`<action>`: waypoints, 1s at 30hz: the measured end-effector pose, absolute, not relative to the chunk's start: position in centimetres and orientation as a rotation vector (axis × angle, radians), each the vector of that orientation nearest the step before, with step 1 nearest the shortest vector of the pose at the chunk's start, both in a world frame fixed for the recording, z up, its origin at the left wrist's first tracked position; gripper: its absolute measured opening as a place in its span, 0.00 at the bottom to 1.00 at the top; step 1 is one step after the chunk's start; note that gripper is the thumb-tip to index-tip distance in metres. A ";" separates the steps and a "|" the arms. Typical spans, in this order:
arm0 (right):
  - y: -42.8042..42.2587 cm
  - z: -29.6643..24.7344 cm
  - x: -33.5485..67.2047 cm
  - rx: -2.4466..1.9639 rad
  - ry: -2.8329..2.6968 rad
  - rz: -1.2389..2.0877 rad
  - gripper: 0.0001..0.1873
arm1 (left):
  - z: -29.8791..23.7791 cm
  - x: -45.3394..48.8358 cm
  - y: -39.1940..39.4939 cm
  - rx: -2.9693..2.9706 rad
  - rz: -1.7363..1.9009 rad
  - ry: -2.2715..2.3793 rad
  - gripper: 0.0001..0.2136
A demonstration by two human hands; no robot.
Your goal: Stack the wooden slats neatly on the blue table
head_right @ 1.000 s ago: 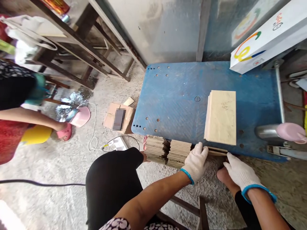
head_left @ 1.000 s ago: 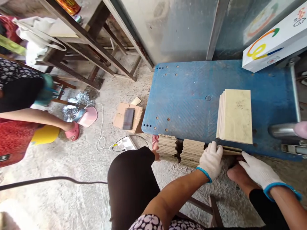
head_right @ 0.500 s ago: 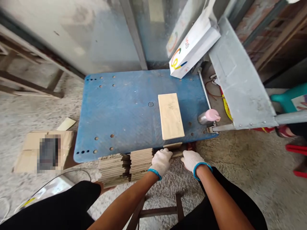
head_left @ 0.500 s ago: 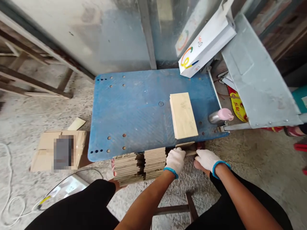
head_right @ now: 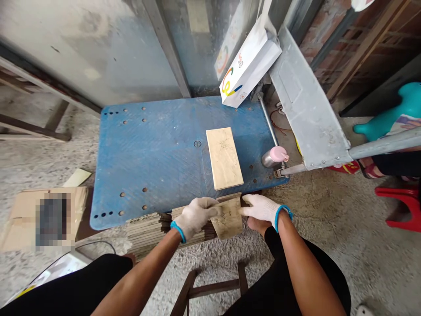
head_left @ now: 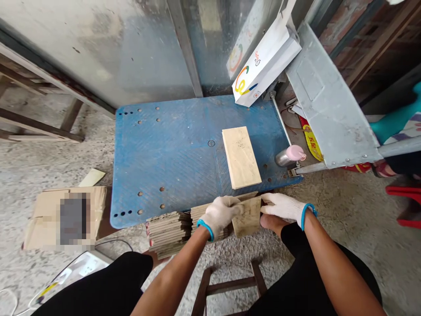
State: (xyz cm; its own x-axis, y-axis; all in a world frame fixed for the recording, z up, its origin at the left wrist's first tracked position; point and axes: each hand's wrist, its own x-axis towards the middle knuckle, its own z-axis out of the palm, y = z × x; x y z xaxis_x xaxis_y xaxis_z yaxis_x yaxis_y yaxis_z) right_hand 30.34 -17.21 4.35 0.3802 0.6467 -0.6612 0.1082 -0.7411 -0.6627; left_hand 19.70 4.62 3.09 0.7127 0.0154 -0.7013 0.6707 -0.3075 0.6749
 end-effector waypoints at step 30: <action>-8.3 4.7 23.4 -2.749 -0.764 0.351 0.64 | 8.4 21.6 11.3 1.081 -0.219 0.804 0.19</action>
